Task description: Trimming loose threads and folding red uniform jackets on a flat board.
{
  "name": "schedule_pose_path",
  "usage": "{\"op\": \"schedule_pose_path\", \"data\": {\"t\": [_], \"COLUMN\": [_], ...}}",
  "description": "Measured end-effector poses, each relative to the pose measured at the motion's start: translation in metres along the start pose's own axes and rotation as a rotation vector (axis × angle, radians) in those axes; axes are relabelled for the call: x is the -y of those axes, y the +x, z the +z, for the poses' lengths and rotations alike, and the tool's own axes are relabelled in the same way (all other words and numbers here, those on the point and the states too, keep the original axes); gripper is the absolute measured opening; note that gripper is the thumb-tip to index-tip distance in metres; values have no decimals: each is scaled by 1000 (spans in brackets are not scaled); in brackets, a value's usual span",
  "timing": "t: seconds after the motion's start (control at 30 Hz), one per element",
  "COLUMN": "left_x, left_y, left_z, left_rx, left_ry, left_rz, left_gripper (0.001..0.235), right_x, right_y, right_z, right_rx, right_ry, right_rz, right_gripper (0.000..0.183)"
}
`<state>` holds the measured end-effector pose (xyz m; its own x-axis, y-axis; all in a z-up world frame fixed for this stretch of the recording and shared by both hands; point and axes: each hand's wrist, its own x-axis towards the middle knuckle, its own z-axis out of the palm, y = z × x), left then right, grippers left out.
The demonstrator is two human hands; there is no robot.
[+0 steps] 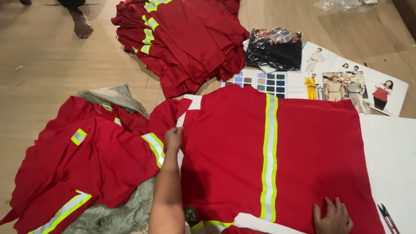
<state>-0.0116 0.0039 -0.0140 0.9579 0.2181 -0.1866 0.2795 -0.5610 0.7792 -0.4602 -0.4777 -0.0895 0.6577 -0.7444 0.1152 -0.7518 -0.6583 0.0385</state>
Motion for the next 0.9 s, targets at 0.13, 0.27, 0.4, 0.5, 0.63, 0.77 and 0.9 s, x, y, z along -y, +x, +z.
{"op": "schedule_pose_path", "data": {"t": [0.13, 0.27, 0.4, 0.5, 0.63, 0.77, 0.9], "left_x": [20, 12, 11, -33, 9, 14, 11], "left_y": [10, 5, 4, -26, 0, -1, -12], "left_z": [2, -13, -11, -22, 6, 5, 11], "left_rx": [-83, -139, -53, 92, -85, -235, -338], "left_ry": [-86, -441, -453, -167, -35, -135, -385], "left_rz": [51, -123, -54, -104, 28, 19, 74], "left_gripper": [35, 33, 31, 48, 25, 26, 17], "right_x": [1, 0, -1, -3, 2, 1, 0], "right_y": [0, 0, -2, -1, -3, -2, 0], "right_z": [-6, -5, -7, -3, -15, -13, -10], "right_rx": [44, 4, -35, -7, 15, 13, 62], "right_ry": [-1, -42, -13, -35, -2, -11, -2], "right_rz": [13, -13, -36, -37, -23, -29, -2], "right_gripper": [61, 62, 63, 62, 61, 61, 62]}}
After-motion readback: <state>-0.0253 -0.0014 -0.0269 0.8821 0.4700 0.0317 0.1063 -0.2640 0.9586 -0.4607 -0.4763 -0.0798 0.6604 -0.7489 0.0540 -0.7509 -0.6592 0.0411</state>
